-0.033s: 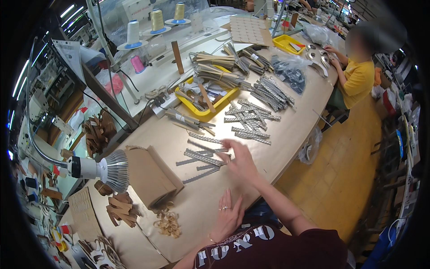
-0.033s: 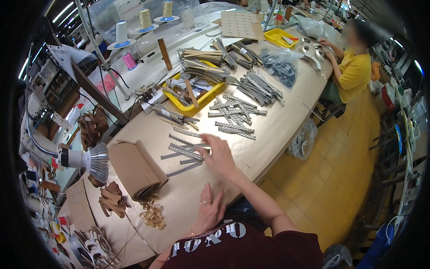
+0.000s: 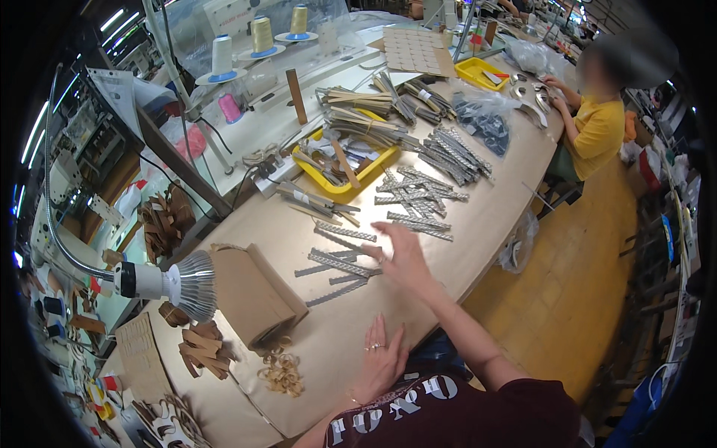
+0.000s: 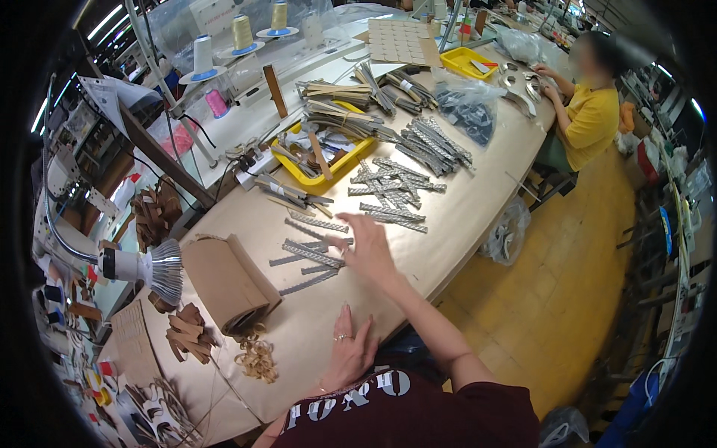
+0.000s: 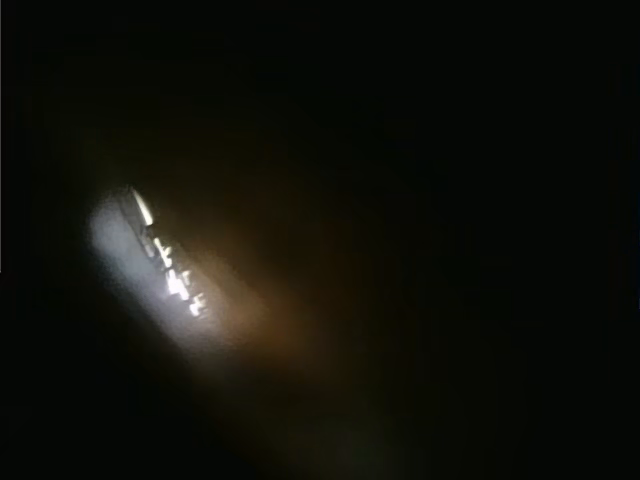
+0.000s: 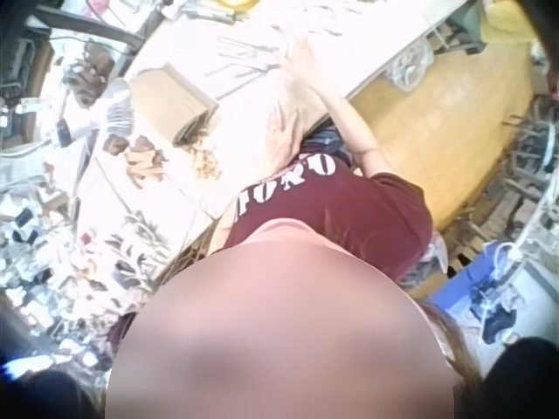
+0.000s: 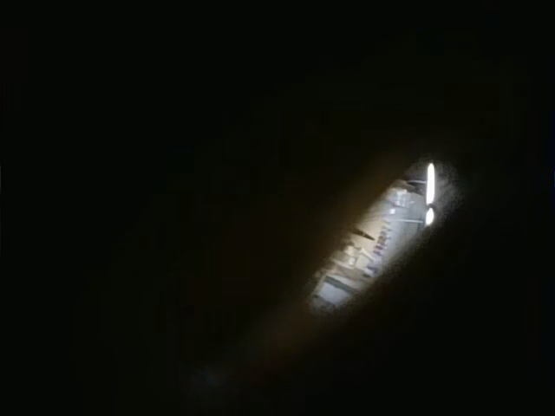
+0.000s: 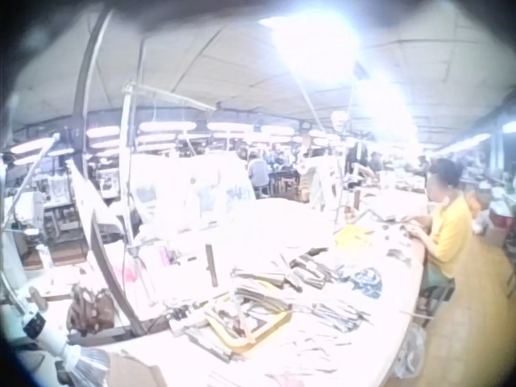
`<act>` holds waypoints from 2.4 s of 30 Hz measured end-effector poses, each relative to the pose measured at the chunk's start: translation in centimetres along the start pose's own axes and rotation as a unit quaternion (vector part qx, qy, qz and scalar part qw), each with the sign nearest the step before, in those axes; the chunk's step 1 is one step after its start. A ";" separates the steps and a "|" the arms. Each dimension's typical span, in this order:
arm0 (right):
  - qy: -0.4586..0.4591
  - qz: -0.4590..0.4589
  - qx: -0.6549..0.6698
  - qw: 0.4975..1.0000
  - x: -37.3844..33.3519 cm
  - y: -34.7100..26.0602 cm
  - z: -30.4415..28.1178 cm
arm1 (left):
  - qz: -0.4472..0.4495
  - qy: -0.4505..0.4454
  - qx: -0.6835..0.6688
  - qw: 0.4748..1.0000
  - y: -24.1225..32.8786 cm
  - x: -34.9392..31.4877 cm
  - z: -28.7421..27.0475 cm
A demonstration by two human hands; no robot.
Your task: The person repeatedly picks up short metal rods and wooden sticks from a workbench, aligns them, and places them into a cardboard box. The person handles items one at a time and occasionally adjusts the pile of rods on the table.
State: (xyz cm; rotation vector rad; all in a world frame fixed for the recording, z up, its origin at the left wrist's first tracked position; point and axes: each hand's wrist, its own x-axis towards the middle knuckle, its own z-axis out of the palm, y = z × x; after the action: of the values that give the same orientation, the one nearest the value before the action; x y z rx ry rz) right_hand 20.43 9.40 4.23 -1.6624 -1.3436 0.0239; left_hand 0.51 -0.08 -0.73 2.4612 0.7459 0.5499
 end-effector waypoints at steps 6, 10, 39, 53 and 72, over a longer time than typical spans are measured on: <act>-0.080 0.186 -0.278 0.939 3.4 6.1 -4.6 | -0.056 0.023 -0.024 0.998 0.4 0.4 -0.2; -0.168 0.200 -0.272 0.926 2.7 8.2 -6.4 | -0.041 0.011 -0.007 0.999 -0.2 1.1 0.1; 0.056 0.449 -0.418 0.788 4.6 30.3 -27.7 | -0.025 -0.100 0.103 0.989 1.1 5.0 1.9; -0.065 0.088 -0.508 0.854 4.6 19.5 -19.9 | -0.038 -0.074 0.034 0.996 1.0 4.7 1.9; -0.235 0.018 -0.157 0.959 -7.3 -4.2 -10.7 | -0.219 0.102 -0.329 0.913 2.0 2.6 -1.8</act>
State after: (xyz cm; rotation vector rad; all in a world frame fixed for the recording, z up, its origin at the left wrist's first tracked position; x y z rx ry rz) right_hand 20.28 -3.37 8.96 -2.0333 -1.7394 0.2535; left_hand 2.33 0.65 2.45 1.5715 0.9684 0.7387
